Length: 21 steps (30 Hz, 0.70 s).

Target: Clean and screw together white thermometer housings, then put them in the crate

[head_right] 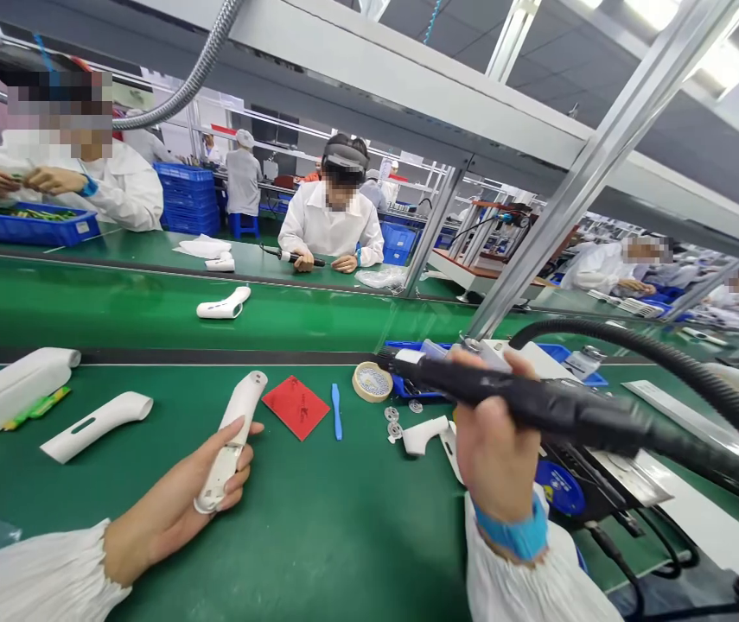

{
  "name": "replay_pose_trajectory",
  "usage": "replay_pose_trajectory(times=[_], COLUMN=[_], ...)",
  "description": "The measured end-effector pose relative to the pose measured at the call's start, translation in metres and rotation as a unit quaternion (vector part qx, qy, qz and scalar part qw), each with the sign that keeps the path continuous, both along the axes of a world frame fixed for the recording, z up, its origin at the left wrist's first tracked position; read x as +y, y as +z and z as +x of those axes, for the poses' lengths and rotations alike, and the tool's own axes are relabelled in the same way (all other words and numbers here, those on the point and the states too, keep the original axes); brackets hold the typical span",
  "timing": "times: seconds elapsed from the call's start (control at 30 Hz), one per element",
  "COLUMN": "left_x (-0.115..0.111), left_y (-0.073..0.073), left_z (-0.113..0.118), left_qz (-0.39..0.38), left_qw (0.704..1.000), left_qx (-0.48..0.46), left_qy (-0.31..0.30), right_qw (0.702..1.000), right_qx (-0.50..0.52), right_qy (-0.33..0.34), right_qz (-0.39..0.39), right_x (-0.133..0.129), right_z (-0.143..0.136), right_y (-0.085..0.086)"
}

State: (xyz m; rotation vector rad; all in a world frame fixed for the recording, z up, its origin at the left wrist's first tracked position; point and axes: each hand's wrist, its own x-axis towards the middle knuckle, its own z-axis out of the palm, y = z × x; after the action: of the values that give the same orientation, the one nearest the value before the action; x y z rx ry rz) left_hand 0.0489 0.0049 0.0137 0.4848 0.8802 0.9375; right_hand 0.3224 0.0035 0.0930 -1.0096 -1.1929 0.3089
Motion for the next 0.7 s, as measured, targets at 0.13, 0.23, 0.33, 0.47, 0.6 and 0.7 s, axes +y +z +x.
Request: replay_pose_trajectory(times=[0.13, 0.23, 0.33, 0.47, 0.6, 0.7], left_x=[0.0, -0.001, 0.0, 0.002, 0.003, 0.004], left_y=[-0.003, -0.005, -0.007, -0.009, -0.011, -0.011], left_z=[-0.001, -0.004, -0.005, -0.004, -0.003, -0.003], left_qz=[-0.022, -0.029, -0.044, -0.059, -0.058, -0.056], left_qw=[1.0, 1.0, 0.999, 0.998, 0.998, 0.998], left_qx=[0.004, -0.005, -0.023, -0.018, 0.001, 0.004], left_qy=[0.002, 0.01, 0.012, 0.011, 0.0, -0.001], right_qw=[0.964, 0.977, 0.982, 0.986, 0.988, 0.989], right_qx=[0.241, 0.194, 0.171, 0.158, 0.149, 0.141], right_qy=[0.017, 0.034, 0.039, 0.034, 0.028, 0.028], right_qz=[0.113, 0.081, 0.064, 0.051, 0.038, 0.036], right_x=[0.057, 0.091, 0.109, 0.12, 0.127, 0.127], right_z=[-0.021, -0.032, -0.037, -0.038, -0.037, -0.038], right_y=[0.01, -0.007, -0.027, -0.041, -0.048, -0.05])
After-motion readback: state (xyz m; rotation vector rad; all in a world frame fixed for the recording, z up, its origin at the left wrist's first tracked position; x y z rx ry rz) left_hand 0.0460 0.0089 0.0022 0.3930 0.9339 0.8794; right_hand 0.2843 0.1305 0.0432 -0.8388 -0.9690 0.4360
